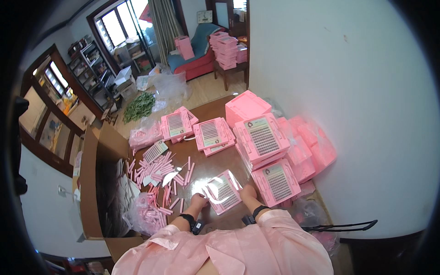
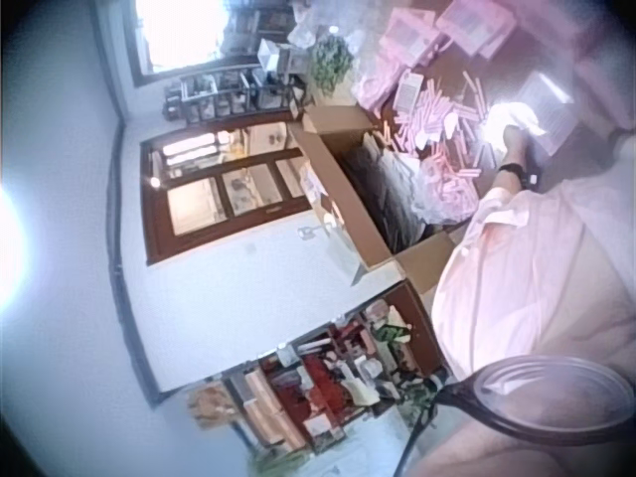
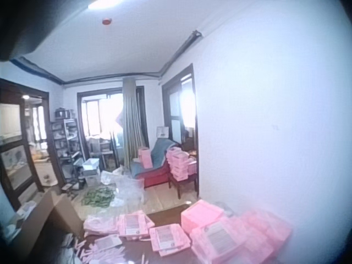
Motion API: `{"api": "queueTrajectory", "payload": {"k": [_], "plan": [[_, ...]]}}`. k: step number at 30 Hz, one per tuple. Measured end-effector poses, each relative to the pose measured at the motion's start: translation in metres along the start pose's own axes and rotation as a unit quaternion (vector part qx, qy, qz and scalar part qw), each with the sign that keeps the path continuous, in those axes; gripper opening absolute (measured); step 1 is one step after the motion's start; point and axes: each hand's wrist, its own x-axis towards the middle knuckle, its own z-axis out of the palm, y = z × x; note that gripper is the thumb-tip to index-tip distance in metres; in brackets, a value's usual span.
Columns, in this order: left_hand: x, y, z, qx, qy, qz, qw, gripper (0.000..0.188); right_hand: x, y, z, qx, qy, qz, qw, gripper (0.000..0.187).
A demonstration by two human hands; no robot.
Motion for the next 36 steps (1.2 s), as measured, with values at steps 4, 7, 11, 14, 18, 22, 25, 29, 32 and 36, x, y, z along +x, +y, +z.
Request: {"api": "queueTrajectory", "payload": {"k": [4,7,11,14,18,22,25,29,32,36], "plan": [[-0.005,-0.007,0.006,-0.052,0.011,0.017,0.998,0.031,0.012,0.01,0.008,0.081,-0.087,0.02,0.993,0.054],[-0.016,-0.009,0.003,-0.15,-0.067,-0.024,0.986,0.051,0.001,0.016,0.007,0.234,-0.2,0.092,0.947,0.041],[-0.037,-0.004,-0.015,-0.214,-0.198,-0.106,0.951,0.076,-0.028,0.014,-0.007,0.484,-0.259,0.088,0.831,0.025],[-0.059,0.004,-0.035,-0.264,-0.291,-0.087,0.915,0.076,-0.05,0.011,-0.027,0.518,-0.24,0.055,0.82,0.028],[-0.083,0.038,-0.048,-0.217,-0.385,-0.061,0.895,0.063,-0.076,0.033,-0.087,0.466,-0.255,-0.048,0.846,0.03],[-0.087,0.099,-0.015,-0.222,-0.333,0.008,0.916,0.044,-0.09,0.077,-0.157,0.453,-0.252,-0.047,0.854,0.038],[-0.09,0.14,0.021,-0.271,-0.444,0.037,0.853,0.036,-0.096,0.116,-0.188,0.51,-0.18,-0.03,0.84,0.038],[-0.096,0.183,0.076,-0.21,-0.502,-0.006,0.839,0.039,-0.09,0.164,-0.199,0.544,0.028,-0.026,0.838,0.031],[-0.097,0.201,0.115,-0.216,-0.464,0.027,0.859,0.035,-0.067,0.189,-0.191,0.48,0.145,-0.016,0.865,0.028],[-0.085,0.201,0.134,-0.279,-0.343,0.013,0.897,0.026,-0.016,0.193,-0.179,0.266,0.289,-0.018,0.919,0.032]]}}
